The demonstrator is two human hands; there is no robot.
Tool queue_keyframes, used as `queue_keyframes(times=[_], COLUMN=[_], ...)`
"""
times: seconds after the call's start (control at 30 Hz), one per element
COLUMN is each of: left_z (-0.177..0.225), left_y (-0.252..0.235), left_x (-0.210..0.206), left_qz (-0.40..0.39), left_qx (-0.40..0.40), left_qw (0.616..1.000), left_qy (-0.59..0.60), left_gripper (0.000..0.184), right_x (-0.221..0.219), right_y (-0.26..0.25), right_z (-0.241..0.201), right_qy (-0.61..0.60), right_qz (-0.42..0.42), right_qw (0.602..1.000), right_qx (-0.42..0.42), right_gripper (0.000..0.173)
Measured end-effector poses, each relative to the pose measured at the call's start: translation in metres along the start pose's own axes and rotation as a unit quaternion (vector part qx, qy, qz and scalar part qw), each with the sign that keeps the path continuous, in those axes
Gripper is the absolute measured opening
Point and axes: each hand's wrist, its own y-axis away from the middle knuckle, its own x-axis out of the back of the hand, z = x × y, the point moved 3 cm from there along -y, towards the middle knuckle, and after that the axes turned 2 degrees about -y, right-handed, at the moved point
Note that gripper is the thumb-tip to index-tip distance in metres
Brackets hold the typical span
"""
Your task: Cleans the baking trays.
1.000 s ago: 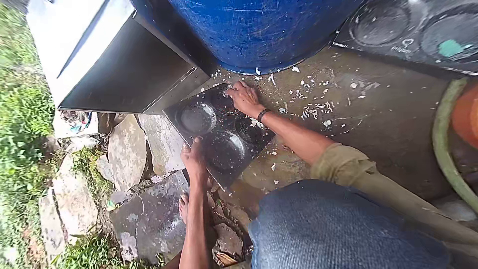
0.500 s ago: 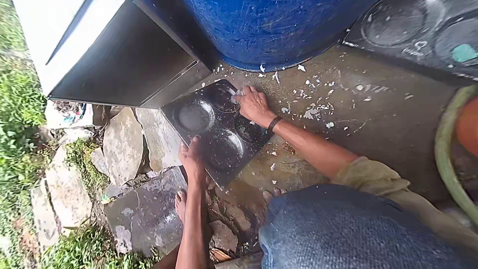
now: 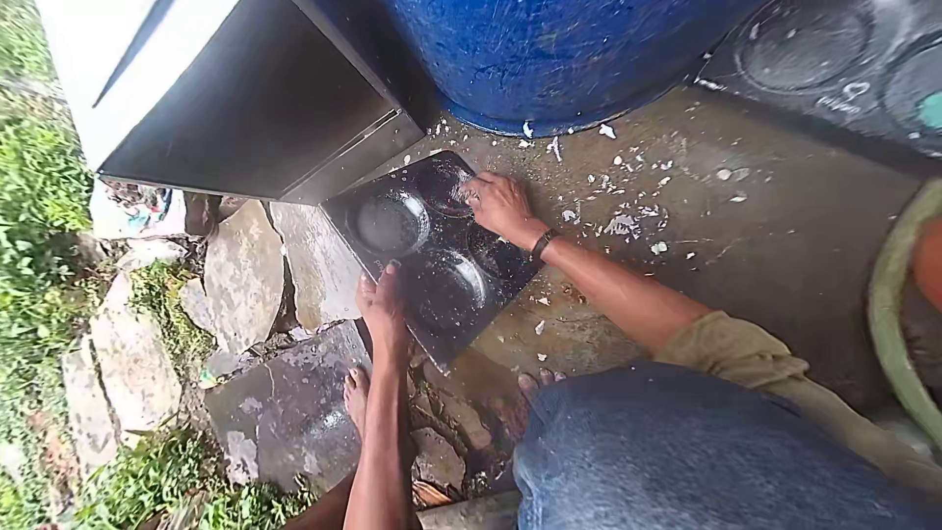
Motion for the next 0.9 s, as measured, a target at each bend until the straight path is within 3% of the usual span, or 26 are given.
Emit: queue_keyframes(times=[0.07,0.17,0.27,0.4,0.53,0.7,0.8,0.9], left_z=[-0.005,-0.003,0.006,0.006,-0.004,0.001,-0.001,-0.006], left_y=[-0.002,-0.006,-0.008,-0.004,-0.004,-0.002,0.001,0.003], left_x=[0.002,0.000,-0.007,-0.004,0.001,-0.010,-0.012,-0.002], left_qz=[0.003,-0.019,-0.029,-0.005,0.017,0.005,0.019,0.065], left_qx=[-0.004,-0.006,-0.011,0.004,0.009,0.010,-0.016,0.006], left_qw=[1.000,1.000,0.999,1.000,0.999,1.000,0.999,0.997], left_qy=[0.001,0.003,0.008,-0.015,-0.026,-0.023,-0.047,-0.033], left_gripper=[0.016,0.017,0.018,0.017,0.015,0.017,0.038,0.064], right_x=[0.007,0.009,0.002,-0.001,0.009,0.000,-0.009,-0.007], right_y=[0.008,-0.025,-0.062,-0.027,0.021,-0.031,-0.029,0.025], right_z=[-0.020,-0.035,-0.012,0.008,-0.032,-0.104,-0.149,-0.160], right_qy=[-0.062,-0.104,-0.050,0.017,-0.088,-0.228,-0.252,-0.303], right_qz=[-0.026,-0.059,-0.003,0.008,0.006,-0.027,-0.015,-0.020], right_qw=[0.998,0.992,0.998,1.000,0.996,0.967,0.963,0.947], right_qx=[0.020,0.042,0.033,-0.012,0.011,0.112,0.092,0.105], right_gripper=[0.024,0.025,0.027,0.027,0.025,0.024,0.026,0.021])
